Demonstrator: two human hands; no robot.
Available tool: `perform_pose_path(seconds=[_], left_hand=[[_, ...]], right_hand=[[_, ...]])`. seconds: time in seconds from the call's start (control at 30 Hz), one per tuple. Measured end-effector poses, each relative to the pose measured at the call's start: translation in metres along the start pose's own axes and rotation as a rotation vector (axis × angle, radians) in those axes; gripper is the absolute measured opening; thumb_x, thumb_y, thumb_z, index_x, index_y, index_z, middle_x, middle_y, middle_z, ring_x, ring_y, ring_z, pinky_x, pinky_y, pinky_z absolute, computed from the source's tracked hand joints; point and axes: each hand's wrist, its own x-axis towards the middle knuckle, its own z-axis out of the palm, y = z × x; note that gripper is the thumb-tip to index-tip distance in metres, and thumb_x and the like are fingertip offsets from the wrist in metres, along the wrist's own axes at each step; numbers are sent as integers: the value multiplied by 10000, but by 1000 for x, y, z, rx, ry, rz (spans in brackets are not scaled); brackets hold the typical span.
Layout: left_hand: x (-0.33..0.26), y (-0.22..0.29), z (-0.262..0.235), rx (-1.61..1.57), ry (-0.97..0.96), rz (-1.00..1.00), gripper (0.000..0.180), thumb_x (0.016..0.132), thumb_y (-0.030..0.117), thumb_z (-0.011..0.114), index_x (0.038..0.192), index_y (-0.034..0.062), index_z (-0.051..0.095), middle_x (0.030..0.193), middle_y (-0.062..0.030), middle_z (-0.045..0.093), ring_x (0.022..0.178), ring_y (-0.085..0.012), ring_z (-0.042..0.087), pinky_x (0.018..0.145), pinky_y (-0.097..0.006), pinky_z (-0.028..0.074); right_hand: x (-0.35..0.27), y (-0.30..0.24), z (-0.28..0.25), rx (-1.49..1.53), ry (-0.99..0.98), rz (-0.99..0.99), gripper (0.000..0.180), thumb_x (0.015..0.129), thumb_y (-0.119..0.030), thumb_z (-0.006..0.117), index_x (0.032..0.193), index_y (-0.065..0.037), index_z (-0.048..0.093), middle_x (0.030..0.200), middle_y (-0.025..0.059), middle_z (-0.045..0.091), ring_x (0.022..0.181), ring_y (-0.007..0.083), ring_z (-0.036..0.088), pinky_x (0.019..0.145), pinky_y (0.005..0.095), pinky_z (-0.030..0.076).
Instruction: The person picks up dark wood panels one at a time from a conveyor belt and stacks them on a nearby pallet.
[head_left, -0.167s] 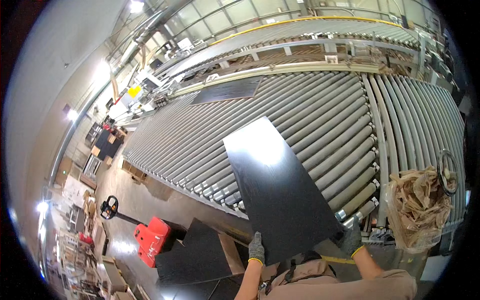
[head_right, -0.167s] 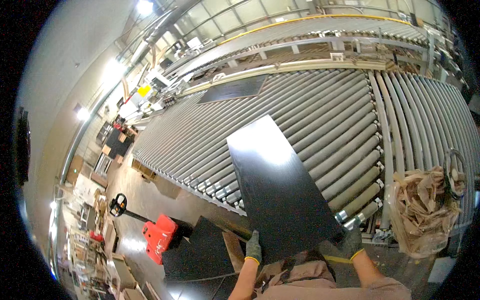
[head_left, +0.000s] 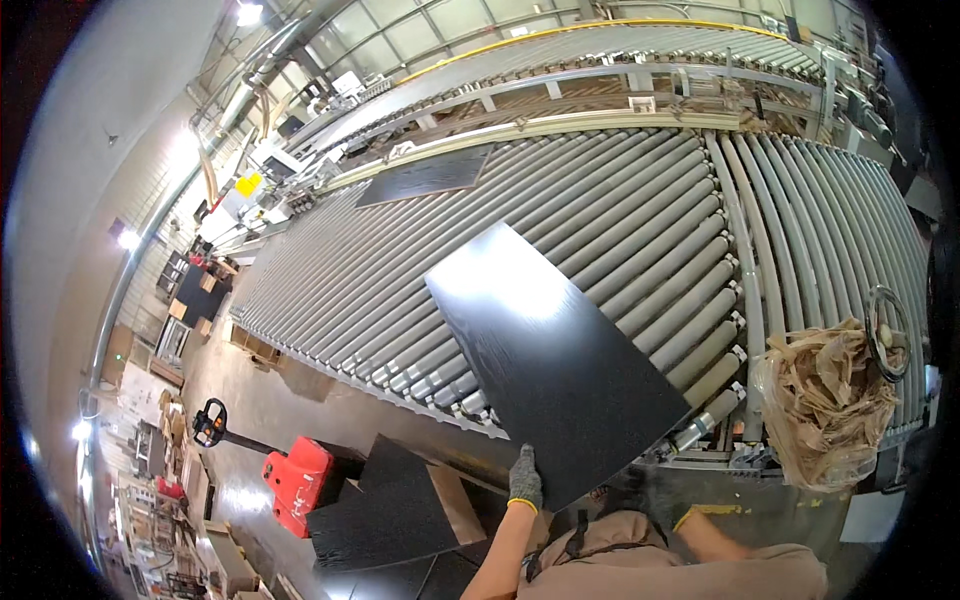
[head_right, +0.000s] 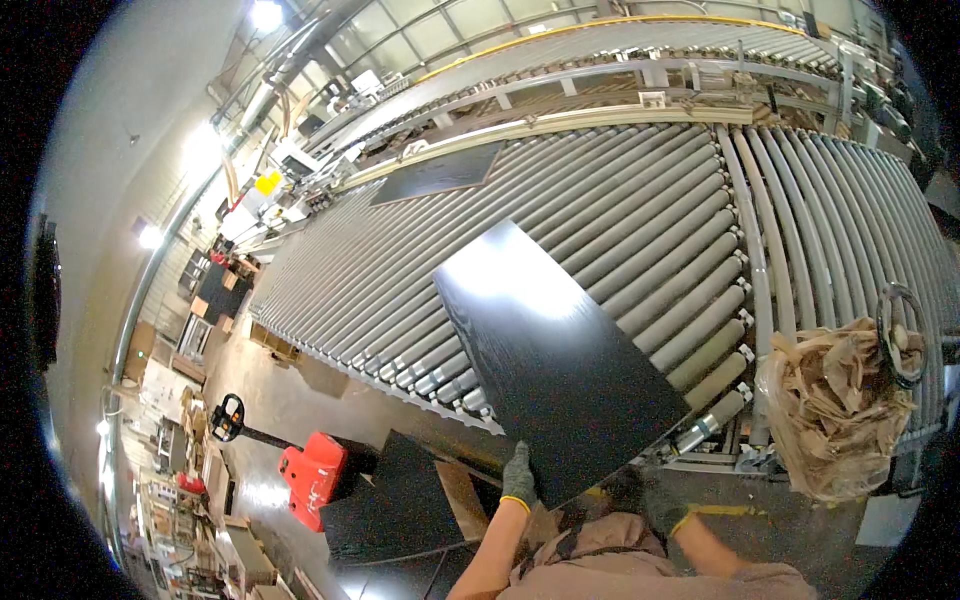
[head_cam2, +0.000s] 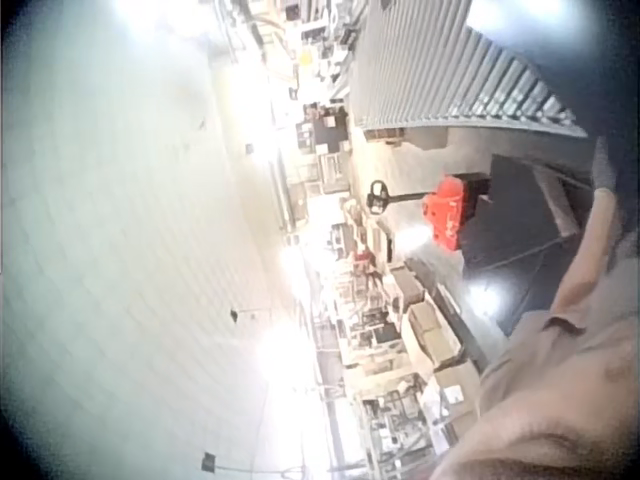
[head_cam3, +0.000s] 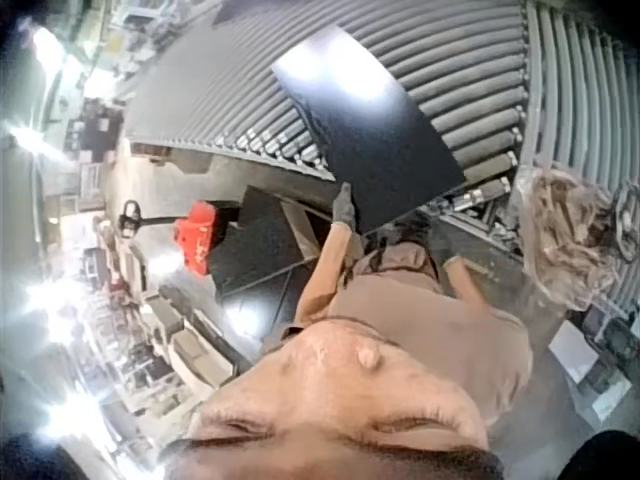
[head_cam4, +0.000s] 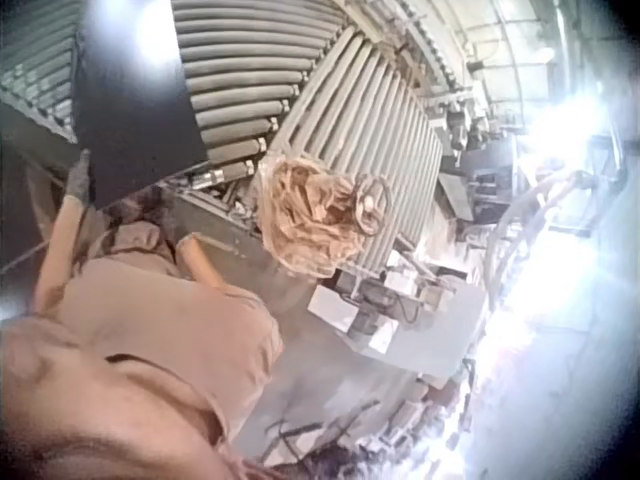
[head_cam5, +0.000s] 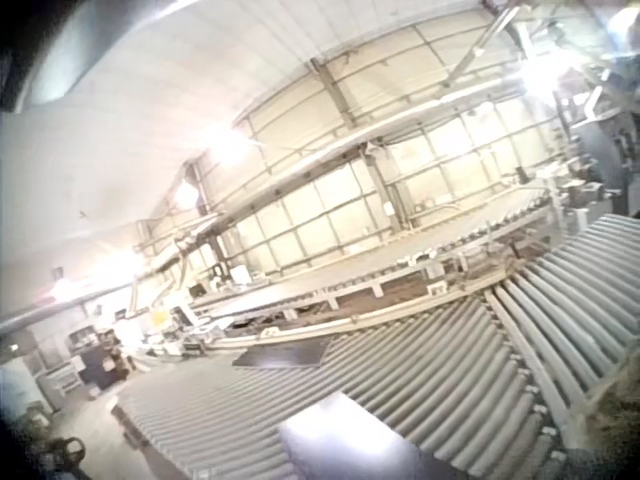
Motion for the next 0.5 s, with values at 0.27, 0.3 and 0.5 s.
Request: perform_pose_path(seconds=[0.27, 0.3, 0.5], left_hand=[[47, -80, 30, 1313, -399, 936, 472, 981, 80, 391, 1447, 53, 460, 1380, -281, 521, 1244, -445, 521, 1051, -485, 425], [22, -68, 51, 1237, -487, 765, 481, 974, 94, 410, 1451, 62, 460, 1395, -269, 513, 1261, -431, 514, 1065, -475, 418], [45, -81, -27, 1201, -521, 1018, 440, 951, 77, 439, 1379, 100, 536, 1408, -164, 534, 1288, -328, 513, 1109, -411, 393]], right_hand=[[41, 23, 41, 536, 170, 293, 459, 935, -240, 676, 1339, -47, 574, 1300, 123, 631, 1143, 324, 604, 1010, 473, 503], [37, 24, 21, 603, 219, 305, 466, 924, -260, 696, 1323, -45, 584, 1268, 137, 641, 1110, 326, 613, 969, 475, 525], [16, -9, 35, 446, 480, 359, 488, 886, -396, 740, 1244, -88, 621, 1172, 119, 657, 1004, 336, 609, 888, 503, 523]])
